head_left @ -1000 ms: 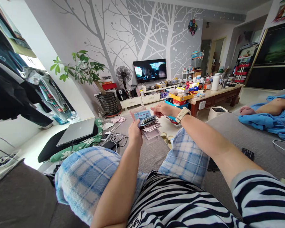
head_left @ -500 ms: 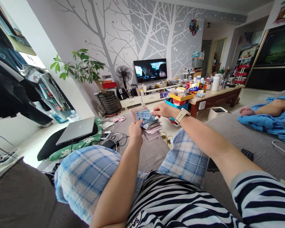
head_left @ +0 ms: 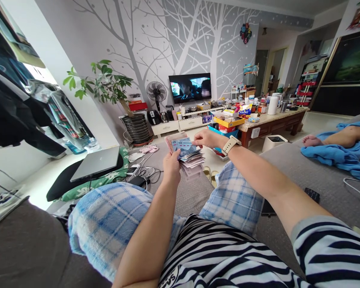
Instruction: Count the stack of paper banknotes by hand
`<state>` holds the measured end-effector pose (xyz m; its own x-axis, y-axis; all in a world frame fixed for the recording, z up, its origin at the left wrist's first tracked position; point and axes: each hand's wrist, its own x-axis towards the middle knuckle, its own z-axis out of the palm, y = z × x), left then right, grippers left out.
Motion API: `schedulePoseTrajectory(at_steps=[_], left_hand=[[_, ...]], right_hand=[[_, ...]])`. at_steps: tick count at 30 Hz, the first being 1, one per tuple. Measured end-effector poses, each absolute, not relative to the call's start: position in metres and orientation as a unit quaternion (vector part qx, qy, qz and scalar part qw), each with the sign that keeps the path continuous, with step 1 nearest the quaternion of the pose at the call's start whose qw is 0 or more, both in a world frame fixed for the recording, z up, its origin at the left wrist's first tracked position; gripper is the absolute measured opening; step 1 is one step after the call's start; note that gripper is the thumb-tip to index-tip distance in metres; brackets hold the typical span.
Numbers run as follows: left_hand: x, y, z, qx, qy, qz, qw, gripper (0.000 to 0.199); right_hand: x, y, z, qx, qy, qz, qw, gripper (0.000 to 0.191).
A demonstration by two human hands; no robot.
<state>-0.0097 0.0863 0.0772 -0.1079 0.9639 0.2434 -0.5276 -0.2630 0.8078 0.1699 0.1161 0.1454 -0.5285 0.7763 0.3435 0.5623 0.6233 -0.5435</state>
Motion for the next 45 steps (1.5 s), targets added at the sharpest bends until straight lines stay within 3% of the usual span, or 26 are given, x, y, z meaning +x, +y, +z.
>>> schedulePoseTrajectory(at_steps=[7, 17, 29, 45], left_hand=[[-0.008, 0.083, 0.081, 0.371, 0.310, 0.717, 0.502, 0.014], [-0.009, 0.082, 0.082, 0.364, 0.315, 0.720, 0.500, 0.010], [-0.010, 0.084, 0.080, 0.367, 0.290, 0.726, 0.503, 0.023], [-0.012, 0.092, 0.075, 0.365, 0.295, 0.721, 0.510, 0.022]], right_hand=[[0.170, 0.113, 0.148, -0.397, -0.856, 0.172, 0.283, 0.031], [0.170, 0.111, 0.148, -0.403, -0.851, 0.182, 0.283, 0.030], [0.168, 0.108, 0.151, -0.350, -0.828, 0.258, 0.354, 0.034], [0.169, 0.112, 0.149, -0.318, -0.789, 0.372, 0.372, 0.021]])
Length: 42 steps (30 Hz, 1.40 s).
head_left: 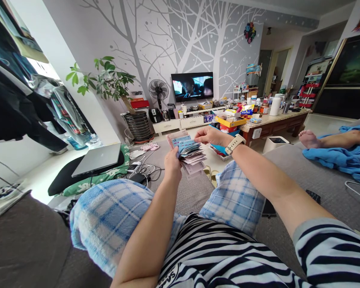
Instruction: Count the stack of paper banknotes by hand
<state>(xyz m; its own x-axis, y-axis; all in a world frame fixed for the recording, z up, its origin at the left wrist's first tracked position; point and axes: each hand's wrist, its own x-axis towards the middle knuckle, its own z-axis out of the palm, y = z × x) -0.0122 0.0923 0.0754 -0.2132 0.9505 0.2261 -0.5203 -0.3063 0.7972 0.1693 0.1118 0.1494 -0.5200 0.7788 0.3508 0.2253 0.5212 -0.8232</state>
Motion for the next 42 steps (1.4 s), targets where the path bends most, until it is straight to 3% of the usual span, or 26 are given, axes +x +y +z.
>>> schedulePoseTrajectory(at_steps=[12, 15, 20, 25, 29, 42], left_hand=[[-0.011, 0.088, 0.078, 0.355, 0.322, 0.721, 0.500, 0.018], [-0.011, 0.086, 0.079, 0.355, 0.328, 0.721, 0.497, 0.015], [-0.009, 0.081, 0.081, 0.369, 0.285, 0.713, 0.524, 0.017], [-0.008, 0.077, 0.082, 0.382, 0.283, 0.698, 0.535, 0.022], [-0.007, 0.075, 0.083, 0.397, 0.274, 0.694, 0.534, 0.028], [-0.011, 0.086, 0.078, 0.377, 0.333, 0.713, 0.489, 0.020]], right_hand=[[0.170, 0.110, 0.150, -0.288, -0.767, 0.448, 0.357, 0.023], [0.168, 0.112, 0.148, -0.319, -0.790, 0.388, 0.352, 0.033], [0.166, 0.115, 0.143, -0.387, -0.840, 0.185, 0.334, 0.046], [0.163, 0.110, 0.144, -0.399, -0.862, 0.075, 0.304, 0.040], [0.162, 0.108, 0.145, -0.390, -0.864, 0.105, 0.301, 0.026], [0.163, 0.116, 0.142, -0.342, -0.827, 0.278, 0.350, 0.025]])
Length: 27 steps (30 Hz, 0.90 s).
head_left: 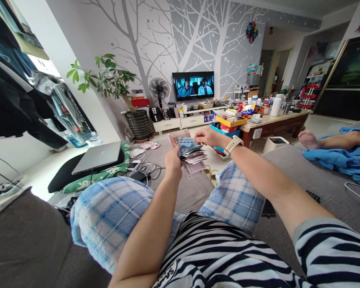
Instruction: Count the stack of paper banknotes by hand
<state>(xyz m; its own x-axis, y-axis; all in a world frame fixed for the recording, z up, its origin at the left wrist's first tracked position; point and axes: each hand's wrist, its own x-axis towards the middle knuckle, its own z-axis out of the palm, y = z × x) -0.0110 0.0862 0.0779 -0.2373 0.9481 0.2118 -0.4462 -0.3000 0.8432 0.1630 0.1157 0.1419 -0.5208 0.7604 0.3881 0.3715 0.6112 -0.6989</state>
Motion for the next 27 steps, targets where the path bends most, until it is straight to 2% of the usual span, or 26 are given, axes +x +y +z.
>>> schedulePoseTrajectory(at_steps=[15, 27], left_hand=[[-0.015, 0.099, 0.071, 0.387, 0.373, 0.704, 0.464, 0.025], [-0.015, 0.099, 0.072, 0.388, 0.375, 0.698, 0.470, 0.026]], right_hand=[[0.166, 0.113, 0.146, -0.339, -0.810, 0.353, 0.323, 0.017], [0.167, 0.114, 0.146, -0.345, -0.808, 0.354, 0.321, 0.014]])
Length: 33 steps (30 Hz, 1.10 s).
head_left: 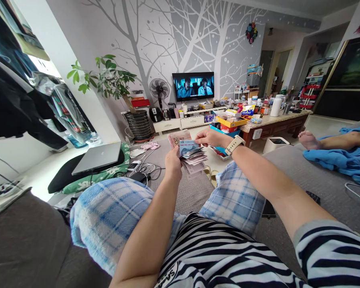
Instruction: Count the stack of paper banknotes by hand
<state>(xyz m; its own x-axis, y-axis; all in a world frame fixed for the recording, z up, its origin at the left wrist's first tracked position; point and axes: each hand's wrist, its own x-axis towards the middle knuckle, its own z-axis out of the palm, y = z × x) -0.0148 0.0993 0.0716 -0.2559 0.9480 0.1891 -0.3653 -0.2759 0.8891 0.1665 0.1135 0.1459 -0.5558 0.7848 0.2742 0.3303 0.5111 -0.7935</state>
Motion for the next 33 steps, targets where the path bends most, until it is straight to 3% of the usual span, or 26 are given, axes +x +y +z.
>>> schedulePoseTrajectory(at_steps=[16, 25, 29, 33], left_hand=[[-0.014, 0.099, 0.074, 0.383, 0.371, 0.704, 0.470, 0.025], [-0.012, 0.089, 0.078, 0.377, 0.355, 0.710, 0.478, 0.018], [-0.008, 0.076, 0.084, 0.382, 0.323, 0.710, 0.495, 0.013], [-0.006, 0.073, 0.085, 0.398, 0.287, 0.696, 0.525, 0.021]], right_hand=[[0.169, 0.111, 0.148, -0.318, -0.755, 0.437, 0.371, 0.017], [0.171, 0.113, 0.146, -0.306, -0.759, 0.454, 0.353, 0.022], [0.170, 0.114, 0.146, -0.318, -0.776, 0.420, 0.347, 0.030], [0.169, 0.121, 0.142, -0.366, -0.776, 0.354, 0.372, 0.036]])
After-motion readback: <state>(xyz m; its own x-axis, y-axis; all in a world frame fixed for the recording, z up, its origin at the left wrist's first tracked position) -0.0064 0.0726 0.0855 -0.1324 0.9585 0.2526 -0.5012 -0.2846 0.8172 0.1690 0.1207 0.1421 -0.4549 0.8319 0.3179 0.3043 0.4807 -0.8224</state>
